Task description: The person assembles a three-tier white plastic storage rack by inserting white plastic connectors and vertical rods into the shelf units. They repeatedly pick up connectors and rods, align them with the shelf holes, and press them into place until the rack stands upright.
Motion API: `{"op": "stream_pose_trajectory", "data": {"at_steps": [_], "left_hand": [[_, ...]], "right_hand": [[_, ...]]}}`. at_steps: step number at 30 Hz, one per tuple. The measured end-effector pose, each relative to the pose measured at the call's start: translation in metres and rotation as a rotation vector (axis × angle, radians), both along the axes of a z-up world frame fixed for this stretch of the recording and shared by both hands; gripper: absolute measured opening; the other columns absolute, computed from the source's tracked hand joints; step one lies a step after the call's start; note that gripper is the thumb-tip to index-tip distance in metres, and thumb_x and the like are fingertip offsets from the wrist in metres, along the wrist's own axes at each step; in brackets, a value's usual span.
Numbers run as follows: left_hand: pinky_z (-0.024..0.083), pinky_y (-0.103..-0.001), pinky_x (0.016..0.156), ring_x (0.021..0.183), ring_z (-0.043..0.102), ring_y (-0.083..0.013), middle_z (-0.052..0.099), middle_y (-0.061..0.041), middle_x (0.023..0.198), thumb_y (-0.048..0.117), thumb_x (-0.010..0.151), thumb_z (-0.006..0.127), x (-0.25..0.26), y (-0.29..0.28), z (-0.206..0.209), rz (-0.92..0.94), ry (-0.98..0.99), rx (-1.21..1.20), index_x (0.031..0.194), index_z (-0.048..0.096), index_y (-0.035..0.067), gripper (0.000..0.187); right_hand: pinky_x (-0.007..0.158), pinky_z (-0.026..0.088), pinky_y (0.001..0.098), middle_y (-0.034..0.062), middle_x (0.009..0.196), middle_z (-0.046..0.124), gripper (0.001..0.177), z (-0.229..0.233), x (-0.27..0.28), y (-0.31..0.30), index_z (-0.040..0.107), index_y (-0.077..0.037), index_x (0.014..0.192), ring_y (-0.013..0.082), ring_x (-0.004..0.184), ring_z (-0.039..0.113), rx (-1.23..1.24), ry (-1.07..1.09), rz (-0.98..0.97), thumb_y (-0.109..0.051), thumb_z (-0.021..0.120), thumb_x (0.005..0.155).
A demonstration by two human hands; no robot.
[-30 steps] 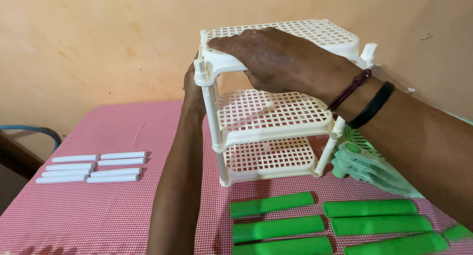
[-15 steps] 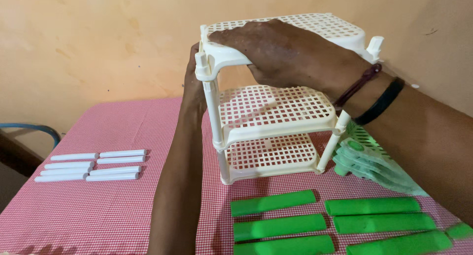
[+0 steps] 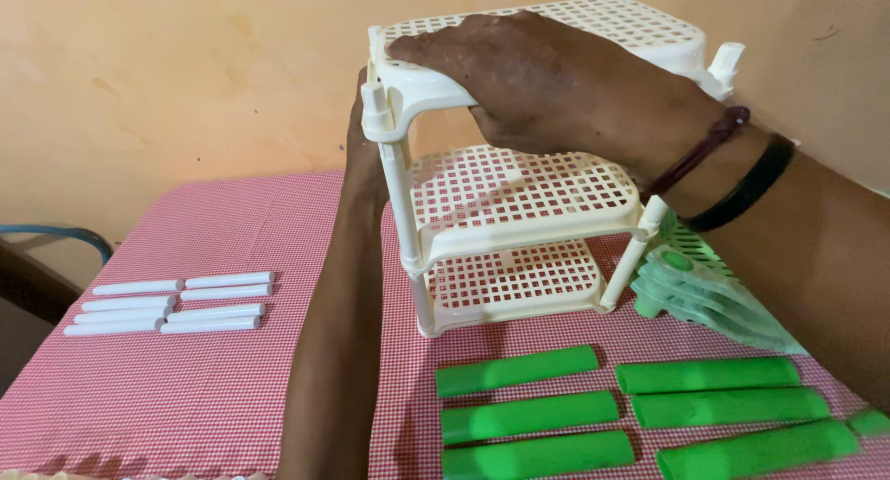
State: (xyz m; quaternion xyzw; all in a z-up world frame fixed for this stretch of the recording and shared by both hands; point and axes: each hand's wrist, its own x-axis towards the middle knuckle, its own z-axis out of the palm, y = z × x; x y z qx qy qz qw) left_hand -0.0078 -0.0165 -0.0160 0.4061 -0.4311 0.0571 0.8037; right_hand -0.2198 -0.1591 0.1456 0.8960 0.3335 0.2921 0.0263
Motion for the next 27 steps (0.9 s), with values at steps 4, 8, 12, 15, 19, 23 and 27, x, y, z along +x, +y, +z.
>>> {"op": "stream_pose_trajectory", "data": {"at_steps": [4,8,12,15,19,23,27], "left_hand": [[0.05,-0.036,0.109,0.126,0.057,-0.0161,0.06,-0.006,0.136,0.025,0.105,0.063,-0.002,0.004,-0.002,0.08,0.02,0.066,0.152,0.046,0.008,0.053],[0.051,-0.035,0.106,0.121,0.058,-0.0164,0.061,-0.006,0.131,0.025,0.105,0.063,0.008,-0.002,-0.009,0.051,0.093,0.017,0.147,0.048,0.007,0.049],[0.051,-0.035,0.102,0.115,0.059,-0.0167,0.061,-0.007,0.126,0.026,0.104,0.063,0.023,-0.005,-0.019,0.032,0.15,-0.022,0.142,0.05,0.005,0.045],[0.051,-0.035,0.099,0.112,0.059,-0.0169,0.062,-0.007,0.122,0.026,0.104,0.063,0.031,-0.006,-0.024,0.024,0.176,-0.045,0.139,0.051,0.004,0.042],[0.052,-0.035,0.096,0.106,0.06,-0.0172,0.063,-0.008,0.117,0.026,0.104,0.063,0.039,-0.005,-0.027,0.014,0.2,-0.068,0.134,0.054,0.003,0.039],[0.052,-0.035,0.092,0.101,0.06,-0.0175,0.064,-0.009,0.112,0.026,0.104,0.062,0.044,-0.002,-0.031,-0.004,0.214,-0.073,0.129,0.056,0.002,0.036],[0.052,-0.034,0.089,0.096,0.061,-0.0178,0.064,-0.009,0.106,0.027,0.103,0.062,0.047,-0.001,-0.032,-0.029,0.221,-0.087,0.124,0.058,0.001,0.034]], "right_hand": [[0.093,0.053,0.0494,0.0231,0.135,0.064,0.075,0.0,-0.001,0.002,0.056,-0.009,0.146,0.0426,0.112,0.065,0.02,0.026,-0.045,0.012,0.062,0.074],[0.09,0.055,0.0494,0.0245,0.13,0.066,0.074,0.003,-0.002,0.002,0.057,-0.008,0.144,0.044,0.107,0.067,-0.004,0.019,-0.034,0.011,0.063,0.073],[0.09,0.055,0.0496,0.0244,0.127,0.069,0.071,0.001,-0.001,0.002,0.058,-0.007,0.144,0.0427,0.106,0.068,0.01,0.001,-0.016,0.011,0.063,0.075],[0.091,0.056,0.0485,0.0243,0.127,0.069,0.068,0.001,-0.002,0.003,0.059,-0.006,0.143,0.0418,0.105,0.069,0.008,-0.03,0.03,0.01,0.064,0.077],[0.086,0.057,0.0482,0.0243,0.121,0.07,0.072,0.003,-0.006,0.006,0.057,-0.007,0.145,0.0412,0.1,0.07,0.035,0.051,-0.061,0.01,0.065,0.075],[0.084,0.056,0.0503,0.0245,0.108,0.073,0.07,0.007,-0.008,0.004,0.058,-0.005,0.144,0.0419,0.094,0.071,0.001,0.034,-0.024,0.009,0.067,0.076],[0.079,0.056,0.0497,0.0241,0.102,0.073,0.071,0.006,-0.004,0.005,0.056,-0.007,0.146,0.0402,0.091,0.072,0.036,0.065,-0.067,0.008,0.067,0.077]]}}
